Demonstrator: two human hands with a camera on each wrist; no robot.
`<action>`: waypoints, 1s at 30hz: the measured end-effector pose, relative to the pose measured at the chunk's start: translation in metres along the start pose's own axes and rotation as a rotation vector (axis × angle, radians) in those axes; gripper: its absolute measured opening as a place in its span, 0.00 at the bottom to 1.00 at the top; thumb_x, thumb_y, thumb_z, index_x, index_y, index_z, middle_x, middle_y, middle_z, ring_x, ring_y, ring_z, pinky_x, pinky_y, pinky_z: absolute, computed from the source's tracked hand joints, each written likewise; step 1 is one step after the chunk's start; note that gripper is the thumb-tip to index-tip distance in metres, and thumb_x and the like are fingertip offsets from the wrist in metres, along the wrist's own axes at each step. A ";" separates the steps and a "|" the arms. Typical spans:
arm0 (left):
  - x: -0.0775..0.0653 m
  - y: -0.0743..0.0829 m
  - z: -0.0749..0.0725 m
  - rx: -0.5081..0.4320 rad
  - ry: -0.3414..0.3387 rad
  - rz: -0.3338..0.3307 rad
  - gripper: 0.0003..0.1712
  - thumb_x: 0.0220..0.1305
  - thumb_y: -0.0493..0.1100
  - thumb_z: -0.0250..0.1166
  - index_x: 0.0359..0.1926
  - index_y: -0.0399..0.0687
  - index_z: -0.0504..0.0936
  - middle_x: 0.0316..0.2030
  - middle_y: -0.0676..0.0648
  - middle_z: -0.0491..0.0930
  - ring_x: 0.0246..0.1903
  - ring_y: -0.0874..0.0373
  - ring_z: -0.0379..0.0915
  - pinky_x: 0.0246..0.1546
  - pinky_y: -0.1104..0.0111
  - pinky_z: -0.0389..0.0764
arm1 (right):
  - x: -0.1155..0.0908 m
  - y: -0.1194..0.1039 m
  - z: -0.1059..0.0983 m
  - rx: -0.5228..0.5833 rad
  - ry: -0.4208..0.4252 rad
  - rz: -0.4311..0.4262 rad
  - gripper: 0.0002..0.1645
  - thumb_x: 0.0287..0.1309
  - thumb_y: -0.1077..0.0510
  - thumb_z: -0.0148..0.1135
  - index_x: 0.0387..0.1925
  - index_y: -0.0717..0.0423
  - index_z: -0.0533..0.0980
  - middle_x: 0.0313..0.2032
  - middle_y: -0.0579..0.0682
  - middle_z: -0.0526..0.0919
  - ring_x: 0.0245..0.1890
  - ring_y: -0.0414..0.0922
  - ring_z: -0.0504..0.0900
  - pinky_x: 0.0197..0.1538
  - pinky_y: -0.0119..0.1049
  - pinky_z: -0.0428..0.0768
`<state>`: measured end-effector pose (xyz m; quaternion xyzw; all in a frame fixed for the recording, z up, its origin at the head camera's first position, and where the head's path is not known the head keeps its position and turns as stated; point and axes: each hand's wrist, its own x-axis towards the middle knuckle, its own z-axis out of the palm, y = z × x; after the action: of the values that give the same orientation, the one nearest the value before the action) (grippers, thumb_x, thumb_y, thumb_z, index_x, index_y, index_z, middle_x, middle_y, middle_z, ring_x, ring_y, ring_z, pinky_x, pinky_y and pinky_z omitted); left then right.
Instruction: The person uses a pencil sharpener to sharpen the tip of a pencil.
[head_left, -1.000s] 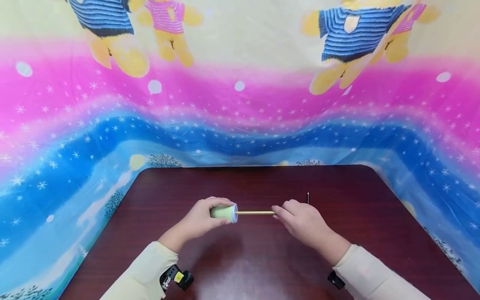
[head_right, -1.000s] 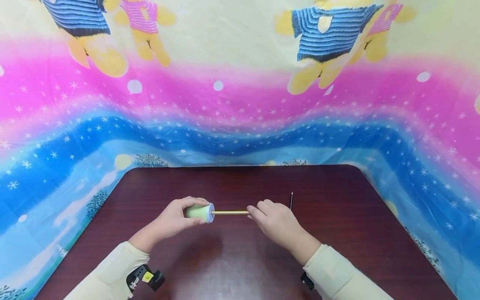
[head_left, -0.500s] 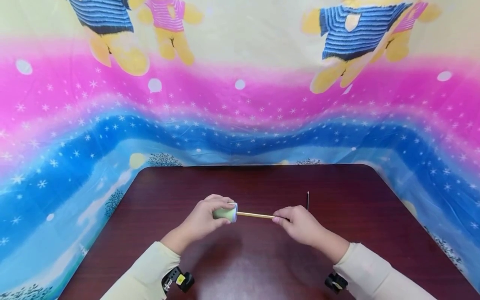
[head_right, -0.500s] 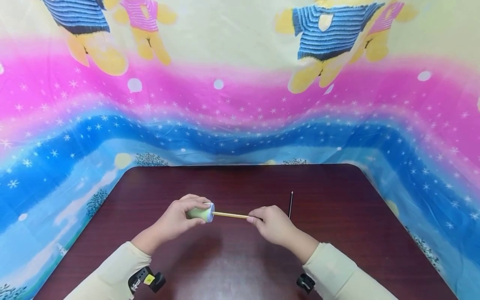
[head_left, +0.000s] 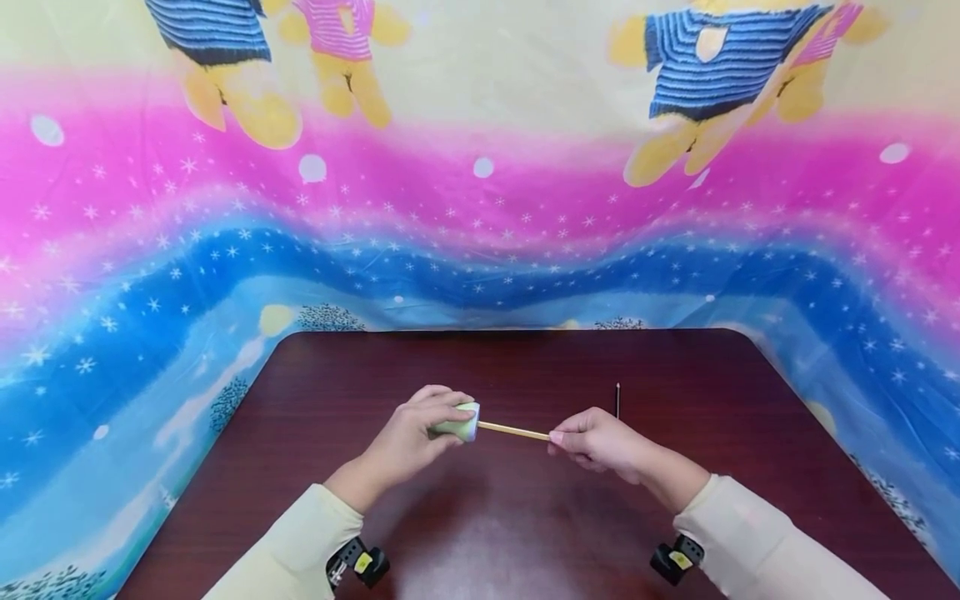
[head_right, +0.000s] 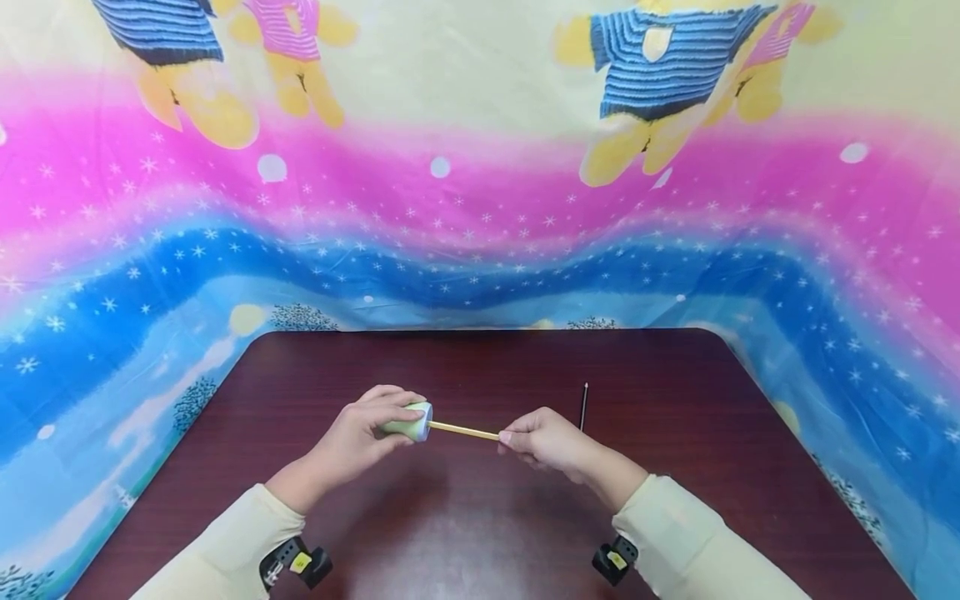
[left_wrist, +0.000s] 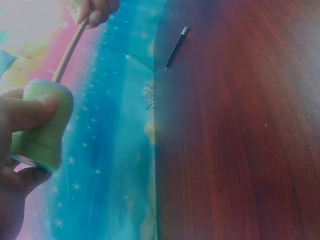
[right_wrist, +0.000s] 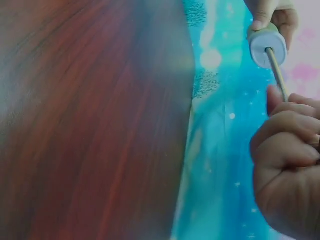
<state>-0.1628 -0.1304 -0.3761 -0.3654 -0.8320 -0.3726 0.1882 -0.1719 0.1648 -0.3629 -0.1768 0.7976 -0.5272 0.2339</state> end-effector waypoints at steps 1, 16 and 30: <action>0.000 0.000 -0.001 0.002 -0.012 -0.021 0.24 0.43 0.28 0.76 0.46 0.40 0.86 0.49 0.44 0.83 0.51 0.48 0.74 0.42 0.69 0.82 | 0.000 0.000 0.000 -0.066 0.017 -0.025 0.15 0.67 0.59 0.54 0.34 0.70 0.79 0.13 0.43 0.65 0.12 0.39 0.61 0.17 0.29 0.59; 0.005 0.002 -0.010 -0.066 -0.068 -0.212 0.25 0.47 0.33 0.76 0.50 0.43 0.84 0.50 0.46 0.82 0.50 0.51 0.75 0.48 0.63 0.78 | 0.007 0.014 0.003 -1.036 0.592 -0.893 0.11 0.64 0.50 0.61 0.40 0.51 0.83 0.27 0.41 0.77 0.23 0.37 0.75 0.22 0.32 0.74; 0.007 0.005 -0.007 -0.050 -0.060 -0.143 0.24 0.46 0.31 0.75 0.48 0.40 0.85 0.49 0.45 0.82 0.51 0.50 0.73 0.43 0.66 0.82 | 0.004 0.008 0.007 -0.799 0.399 -0.684 0.04 0.54 0.64 0.67 0.34 0.58 0.84 0.30 0.47 0.86 0.31 0.41 0.84 0.36 0.37 0.82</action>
<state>-0.1639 -0.1303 -0.3647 -0.3207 -0.8516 -0.3946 0.1271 -0.1718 0.1605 -0.3729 -0.3971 0.8613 -0.2531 -0.1908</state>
